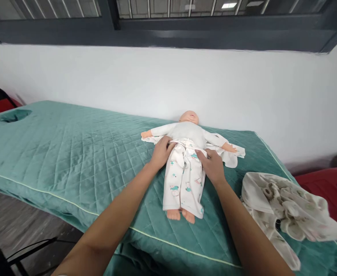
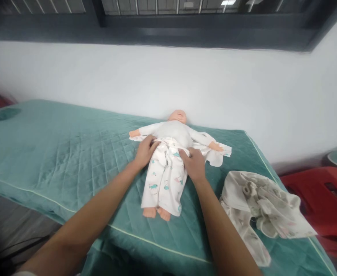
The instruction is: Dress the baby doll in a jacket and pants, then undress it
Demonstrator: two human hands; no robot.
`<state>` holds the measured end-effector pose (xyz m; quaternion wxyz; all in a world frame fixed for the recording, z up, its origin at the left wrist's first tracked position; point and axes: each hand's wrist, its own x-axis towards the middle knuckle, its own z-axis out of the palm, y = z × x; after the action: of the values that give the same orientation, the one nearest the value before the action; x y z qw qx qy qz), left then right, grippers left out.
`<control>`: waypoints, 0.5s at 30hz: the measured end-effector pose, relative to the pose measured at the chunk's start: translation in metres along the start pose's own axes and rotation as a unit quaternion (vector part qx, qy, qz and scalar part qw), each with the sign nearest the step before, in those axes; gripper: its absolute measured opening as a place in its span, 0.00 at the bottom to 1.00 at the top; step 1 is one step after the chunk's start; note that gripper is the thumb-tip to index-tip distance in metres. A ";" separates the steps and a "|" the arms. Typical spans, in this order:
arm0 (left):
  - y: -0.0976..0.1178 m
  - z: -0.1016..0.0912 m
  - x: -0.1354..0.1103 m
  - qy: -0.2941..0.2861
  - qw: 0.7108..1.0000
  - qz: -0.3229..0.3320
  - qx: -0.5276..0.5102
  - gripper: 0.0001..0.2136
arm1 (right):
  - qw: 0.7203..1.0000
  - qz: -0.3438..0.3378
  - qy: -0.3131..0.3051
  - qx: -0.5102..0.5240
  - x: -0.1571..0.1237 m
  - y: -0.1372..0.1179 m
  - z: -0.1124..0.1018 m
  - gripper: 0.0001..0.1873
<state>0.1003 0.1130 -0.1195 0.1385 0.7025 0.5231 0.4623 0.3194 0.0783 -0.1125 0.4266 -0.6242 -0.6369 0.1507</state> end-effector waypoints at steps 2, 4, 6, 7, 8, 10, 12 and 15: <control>-0.005 0.004 0.007 0.009 1.000 -0.004 -0.013 0.06 | 1.000 0.003 0.005 -0.002 0.007 0.000 0.004 0.26; -0.010 0.008 0.011 0.011 1.000 -0.012 -0.023 0.05 | 1.000 0.009 0.024 0.000 0.010 0.002 0.008 0.26; -0.014 0.011 0.012 0.017 0.999 -0.016 -0.035 0.04 | 0.999 0.014 0.038 0.001 0.010 0.004 0.013 0.26; -0.015 0.012 0.011 0.022 0.999 -0.018 -0.042 0.04 | 0.999 0.014 0.039 0.001 0.010 0.005 0.014 0.26; -0.016 0.012 0.011 0.028 0.998 -0.019 -0.051 0.04 | 0.999 0.012 0.038 0.000 0.009 0.006 0.015 0.26; -0.015 0.011 0.010 0.036 0.997 -0.024 -0.069 0.04 | 0.999 0.006 0.034 -0.004 0.008 0.007 0.016 0.26; -0.012 0.009 0.007 0.036 0.995 -0.028 -0.088 0.05 | 0.999 0.002 0.033 -0.010 0.006 0.009 0.015 0.26; -0.003 0.002 -0.005 0.024 0.993 -0.043 -0.103 0.08 | 0.999 -0.001 0.032 -0.015 0.005 0.010 0.015 0.27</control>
<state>0.0999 0.1100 -0.1248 0.2174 0.6500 0.5053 0.5243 0.3163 0.0898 -0.1267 0.4377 -0.6344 -0.6257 0.1204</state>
